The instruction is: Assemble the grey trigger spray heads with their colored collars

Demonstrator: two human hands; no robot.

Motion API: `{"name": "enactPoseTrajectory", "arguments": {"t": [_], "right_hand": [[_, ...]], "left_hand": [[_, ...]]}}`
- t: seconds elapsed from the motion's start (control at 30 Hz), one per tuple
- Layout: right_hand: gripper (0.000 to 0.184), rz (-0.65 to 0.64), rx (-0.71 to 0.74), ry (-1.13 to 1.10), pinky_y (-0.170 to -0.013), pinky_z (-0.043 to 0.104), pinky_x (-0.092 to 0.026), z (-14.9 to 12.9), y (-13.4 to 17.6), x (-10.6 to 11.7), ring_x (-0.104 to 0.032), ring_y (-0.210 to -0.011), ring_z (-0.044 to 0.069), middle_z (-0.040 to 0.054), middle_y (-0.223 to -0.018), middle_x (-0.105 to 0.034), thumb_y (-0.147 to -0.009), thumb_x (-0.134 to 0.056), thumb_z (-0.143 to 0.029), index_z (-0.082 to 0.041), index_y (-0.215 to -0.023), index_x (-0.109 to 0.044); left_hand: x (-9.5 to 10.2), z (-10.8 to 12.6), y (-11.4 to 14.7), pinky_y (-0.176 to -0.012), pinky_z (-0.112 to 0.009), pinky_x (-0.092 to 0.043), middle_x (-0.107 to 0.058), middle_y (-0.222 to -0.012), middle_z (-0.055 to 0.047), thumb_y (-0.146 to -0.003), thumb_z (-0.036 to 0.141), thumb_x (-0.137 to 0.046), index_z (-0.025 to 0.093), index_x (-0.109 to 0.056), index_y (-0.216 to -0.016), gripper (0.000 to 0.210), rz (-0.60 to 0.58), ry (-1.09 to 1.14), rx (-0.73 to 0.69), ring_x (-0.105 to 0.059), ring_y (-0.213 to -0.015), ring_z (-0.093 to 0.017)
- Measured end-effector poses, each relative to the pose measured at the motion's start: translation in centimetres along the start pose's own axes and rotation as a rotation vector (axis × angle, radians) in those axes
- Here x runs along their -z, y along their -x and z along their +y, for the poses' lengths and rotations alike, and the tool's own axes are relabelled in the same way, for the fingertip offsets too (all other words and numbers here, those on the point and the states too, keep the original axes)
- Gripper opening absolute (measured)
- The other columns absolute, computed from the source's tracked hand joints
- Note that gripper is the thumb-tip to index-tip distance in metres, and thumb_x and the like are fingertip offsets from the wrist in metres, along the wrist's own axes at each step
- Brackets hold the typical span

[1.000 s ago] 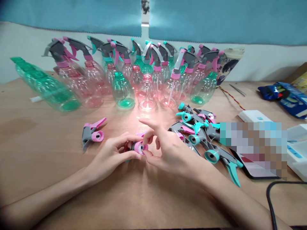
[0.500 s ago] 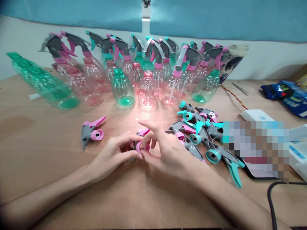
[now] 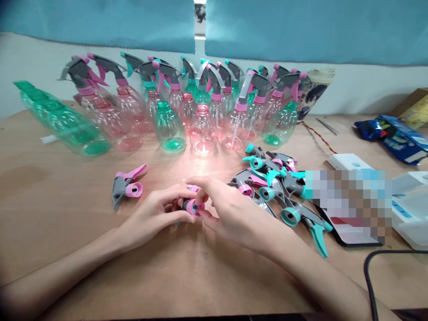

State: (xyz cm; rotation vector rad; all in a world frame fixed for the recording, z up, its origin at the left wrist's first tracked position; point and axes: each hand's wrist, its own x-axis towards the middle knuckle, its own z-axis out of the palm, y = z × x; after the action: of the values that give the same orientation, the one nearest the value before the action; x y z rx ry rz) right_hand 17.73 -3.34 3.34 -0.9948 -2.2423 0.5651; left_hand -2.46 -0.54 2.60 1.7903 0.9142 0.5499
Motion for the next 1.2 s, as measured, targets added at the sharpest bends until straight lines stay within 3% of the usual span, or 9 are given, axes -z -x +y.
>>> {"name": "enactPoseTrajectory", "arguments": {"t": [0.2,0.27,0.37,0.47,0.6,0.73,0.9,1.07,1.2], "right_hand": [[0.049,0.052,0.011,0.065,-0.074,0.025,-0.050,-0.1,0.0,-0.6,-0.063,-0.086,0.013,0.0037,-0.102,-0.066,-0.084,-0.058,-0.009,-0.018,-0.129,-0.041],[0.043,0.142,0.045,0.044,-0.073,0.023,-0.050,-0.1,0.1,-1.2,-0.063,-0.083,0.011,0.0028,-0.099,-0.066,-0.083,-0.060,-0.011,-0.018,-0.123,-0.045],[0.020,0.344,0.044,0.042,-0.066,0.019,-0.049,-0.3,0.1,-2.2,-0.061,-0.072,0.009,-0.0010,-0.084,-0.064,-0.083,-0.061,-0.009,-0.018,-0.099,-0.053],[0.016,0.421,0.003,0.085,-0.064,0.019,-0.047,-0.6,0.1,-2.6,-0.058,-0.069,0.008,-0.0022,-0.079,-0.062,-0.081,-0.062,-0.008,-0.018,-0.089,-0.054],[0.014,0.392,-0.031,0.182,-0.062,0.021,-0.045,-1.1,-0.2,-2.0,-0.056,-0.067,0.010,-0.0016,-0.078,-0.063,-0.080,-0.065,-0.011,-0.018,-0.088,-0.056],[0.018,0.276,-0.003,0.124,-0.059,0.019,-0.044,-1.3,-0.4,-1.7,-0.056,-0.066,0.009,-0.0022,-0.081,-0.064,-0.079,-0.061,-0.004,-0.019,-0.089,-0.058],[0.014,0.171,-0.063,0.067,-0.065,0.021,-0.046,-1.4,-0.6,-1.6,-0.059,-0.069,0.009,-0.0024,-0.083,-0.066,-0.082,-0.060,-0.010,-0.020,-0.092,-0.060],[0.008,0.140,-0.056,0.082,-0.066,0.023,-0.048,-1.8,-0.5,-1.5,-0.060,-0.071,0.011,-0.0011,-0.084,-0.066,-0.086,-0.057,-0.015,-0.020,-0.091,-0.058],[0.006,0.100,-0.058,0.107,-0.066,0.025,-0.049,-2.1,0.0,-1.4,-0.061,-0.071,0.012,0.0003,-0.084,-0.066,-0.086,-0.055,-0.016,-0.021,-0.089,-0.058]], "left_hand": [[-0.3,-0.1,-0.2,-0.054,-0.021,-0.034,-0.053,-0.067,0.005,-0.073,0.019,-0.071,0.020,-0.070,-0.096,0.024,0.079,0.039,0.061,-0.042,-0.059,-0.009],[-0.4,-0.1,-0.2,-0.056,-0.022,-0.035,-0.055,-0.071,0.003,-0.074,0.020,-0.069,0.019,-0.069,-0.098,0.025,0.094,0.076,0.059,-0.044,-0.062,-0.010],[-0.5,0.1,-0.3,-0.061,-0.023,-0.039,-0.059,-0.078,0.002,-0.075,0.022,-0.067,0.018,-0.066,-0.100,0.025,0.086,0.143,0.028,-0.047,-0.067,-0.011],[-0.5,0.2,-0.3,-0.061,-0.023,-0.040,-0.060,-0.079,0.001,-0.076,0.022,-0.067,0.017,-0.065,-0.097,0.022,0.078,0.136,0.004,-0.048,-0.066,-0.011],[-0.2,-0.1,-0.3,-0.064,-0.024,-0.042,-0.064,-0.084,0.000,-0.076,0.024,-0.069,0.019,-0.065,-0.103,0.028,0.088,0.065,-0.036,-0.053,-0.071,-0.013],[0.2,-0.5,0.0,-0.059,-0.022,-0.039,-0.062,-0.080,0.002,-0.078,0.024,-0.069,0.021,-0.065,-0.106,0.029,0.101,-0.071,-0.082,-0.050,-0.065,-0.011],[1.2,0.0,0.8,-0.066,-0.026,-0.043,-0.063,-0.087,0.000,-0.080,0.027,-0.068,0.022,-0.066,-0.103,0.024,0.146,-0.371,-0.188,-0.053,-0.070,-0.014],[3.0,-0.5,1.6,-0.077,-0.031,-0.042,-0.066,-0.091,-0.002,-0.081,0.020,-0.065,0.020,-0.065,-0.097,0.016,0.173,-0.701,-0.343,-0.052,-0.092,-0.021],[5.1,-1.1,1.4,-0.080,-0.033,-0.042,-0.066,-0.093,-0.004,-0.086,0.020,-0.059,0.019,-0.064,-0.098,0.014,0.191,-0.831,-0.390,-0.049,-0.095,-0.022]]}}
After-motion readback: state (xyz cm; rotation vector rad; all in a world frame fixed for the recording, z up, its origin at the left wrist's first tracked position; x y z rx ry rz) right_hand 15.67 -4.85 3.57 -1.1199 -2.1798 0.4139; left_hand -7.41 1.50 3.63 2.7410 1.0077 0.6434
